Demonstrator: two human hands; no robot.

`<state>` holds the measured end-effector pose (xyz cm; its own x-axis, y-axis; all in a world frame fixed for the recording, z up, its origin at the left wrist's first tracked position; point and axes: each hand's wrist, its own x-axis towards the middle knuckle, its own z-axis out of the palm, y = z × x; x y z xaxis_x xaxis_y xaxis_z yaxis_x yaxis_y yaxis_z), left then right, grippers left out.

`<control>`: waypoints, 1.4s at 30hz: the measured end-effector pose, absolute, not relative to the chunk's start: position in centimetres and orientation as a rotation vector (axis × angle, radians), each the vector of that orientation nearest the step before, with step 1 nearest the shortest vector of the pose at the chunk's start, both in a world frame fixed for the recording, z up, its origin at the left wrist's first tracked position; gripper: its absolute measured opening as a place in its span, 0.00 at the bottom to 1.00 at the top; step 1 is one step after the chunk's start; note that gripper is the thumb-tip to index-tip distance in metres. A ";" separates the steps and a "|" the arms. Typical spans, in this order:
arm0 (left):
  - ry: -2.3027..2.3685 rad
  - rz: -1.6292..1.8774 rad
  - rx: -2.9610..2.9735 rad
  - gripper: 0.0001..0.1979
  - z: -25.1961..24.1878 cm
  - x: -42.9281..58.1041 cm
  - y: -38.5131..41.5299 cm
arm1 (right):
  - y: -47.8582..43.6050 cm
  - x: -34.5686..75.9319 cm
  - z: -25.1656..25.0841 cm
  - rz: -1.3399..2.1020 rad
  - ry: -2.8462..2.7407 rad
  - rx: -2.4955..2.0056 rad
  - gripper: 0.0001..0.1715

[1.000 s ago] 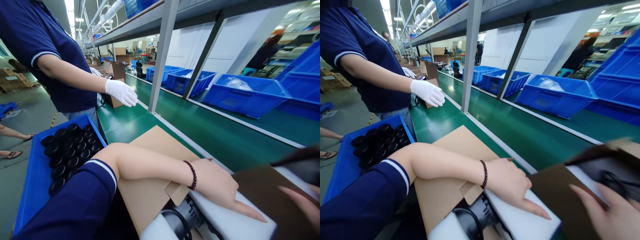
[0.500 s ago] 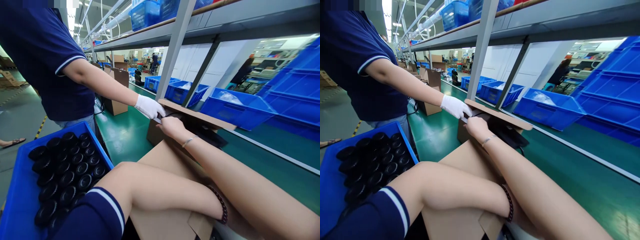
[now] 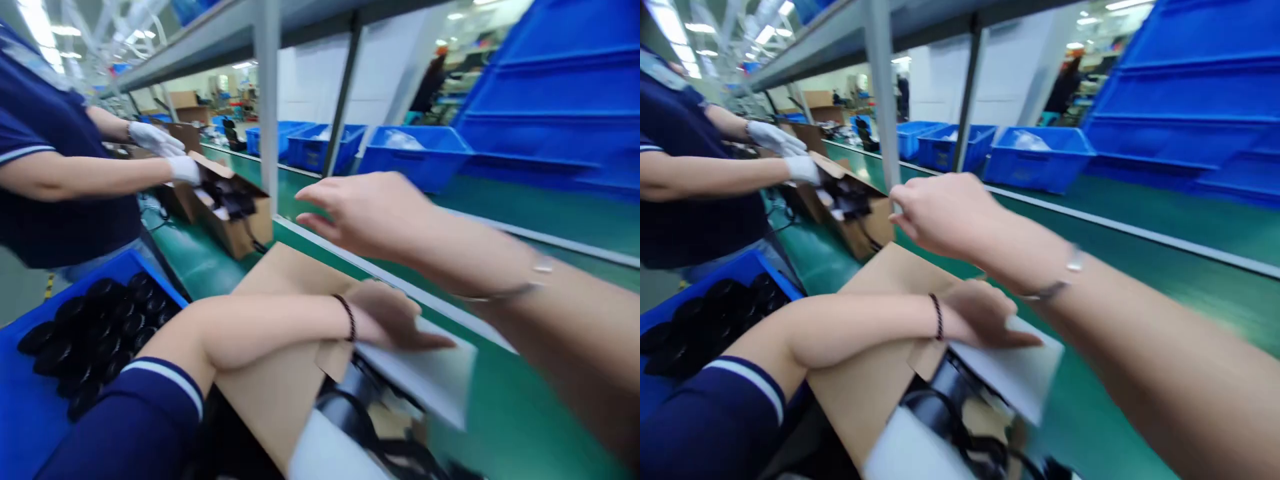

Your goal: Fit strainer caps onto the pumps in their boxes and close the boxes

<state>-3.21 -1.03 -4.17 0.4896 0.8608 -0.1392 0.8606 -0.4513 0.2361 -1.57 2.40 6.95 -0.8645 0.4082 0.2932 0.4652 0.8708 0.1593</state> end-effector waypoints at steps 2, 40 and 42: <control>1.426 -0.050 2.459 0.36 -3.9 -2.2 -1.3 | 3.0 6.1 6.8 -0.269 -2.625 -0.911 0.16; 1.461 0.456 1.952 0.36 -2.2 0.8 -1.4 | 6.3 14.1 -16.5 1.923 -1.704 -0.523 0.15; 1.469 0.481 1.910 0.34 -1.9 1.3 -1.6 | 6.2 14.3 -17.0 2.112 -1.543 -0.424 0.12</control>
